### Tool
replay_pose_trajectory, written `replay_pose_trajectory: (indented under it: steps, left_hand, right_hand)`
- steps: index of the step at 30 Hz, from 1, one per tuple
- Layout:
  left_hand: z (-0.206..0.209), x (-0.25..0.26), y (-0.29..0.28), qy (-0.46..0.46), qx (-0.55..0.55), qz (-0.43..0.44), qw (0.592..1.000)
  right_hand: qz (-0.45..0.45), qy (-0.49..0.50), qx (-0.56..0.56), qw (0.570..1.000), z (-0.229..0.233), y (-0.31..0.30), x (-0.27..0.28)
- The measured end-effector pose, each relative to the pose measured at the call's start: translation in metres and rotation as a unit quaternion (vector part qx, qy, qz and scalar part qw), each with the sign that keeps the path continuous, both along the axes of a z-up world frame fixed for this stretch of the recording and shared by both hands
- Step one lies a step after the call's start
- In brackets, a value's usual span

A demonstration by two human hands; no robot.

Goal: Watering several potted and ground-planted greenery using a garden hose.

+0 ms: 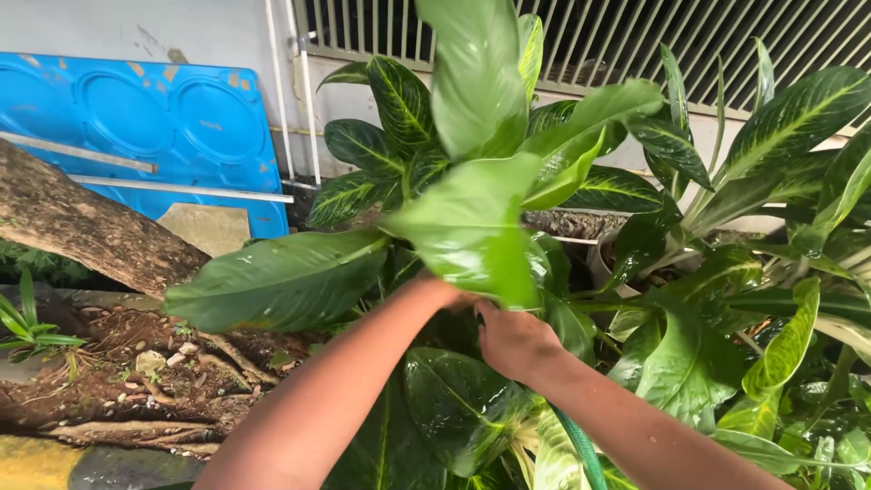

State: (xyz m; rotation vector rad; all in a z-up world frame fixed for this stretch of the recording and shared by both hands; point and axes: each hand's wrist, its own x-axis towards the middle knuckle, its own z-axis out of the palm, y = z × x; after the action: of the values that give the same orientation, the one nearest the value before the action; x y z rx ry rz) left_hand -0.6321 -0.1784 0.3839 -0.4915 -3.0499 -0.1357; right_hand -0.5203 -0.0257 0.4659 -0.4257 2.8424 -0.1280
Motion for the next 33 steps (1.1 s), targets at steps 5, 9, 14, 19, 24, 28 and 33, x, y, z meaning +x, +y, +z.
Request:
replay_pose_trajectory:
  steps: [5,9,14,19,24,28,33]
  left_hand:
    - [-0.006,-0.017,0.005,-0.066,-0.020,-0.042,0.997]
    - [-0.023,-0.007,0.006,0.006,-0.199,-0.091,0.976]
    - [0.005,0.012,-0.010,-0.054,-0.244,-0.100,0.963]
    - [0.021,0.023,-0.012,-0.126,-0.280,-0.077,0.949]
    - [0.028,0.031,-0.011,-0.122,-0.279,-0.078,0.949]
    - [-0.036,-0.008,-0.023,-0.062,-0.244,-0.106,0.962]
    - [-0.040,-0.027,-0.040,-0.108,-0.250,-0.111,0.956]
  right_hand:
    - [-0.044,-0.041,0.003,0.998,0.028,-0.014,0.008]
    - [-0.051,-0.021,0.014,0.998,0.005,-0.002,-0.012]
    - [-0.093,-0.087,-0.016,0.992,0.039,0.003,-0.004]
    - [-0.043,-0.132,-0.026,0.990,-0.023,0.031,-0.044]
    - [-0.039,-0.099,-0.048,0.993,0.012,0.007,-0.014]
    - [-0.055,-0.108,-0.069,0.990,0.008,0.003,-0.017]
    - [-0.056,-0.064,-0.036,0.996,-0.007,0.012,-0.051]
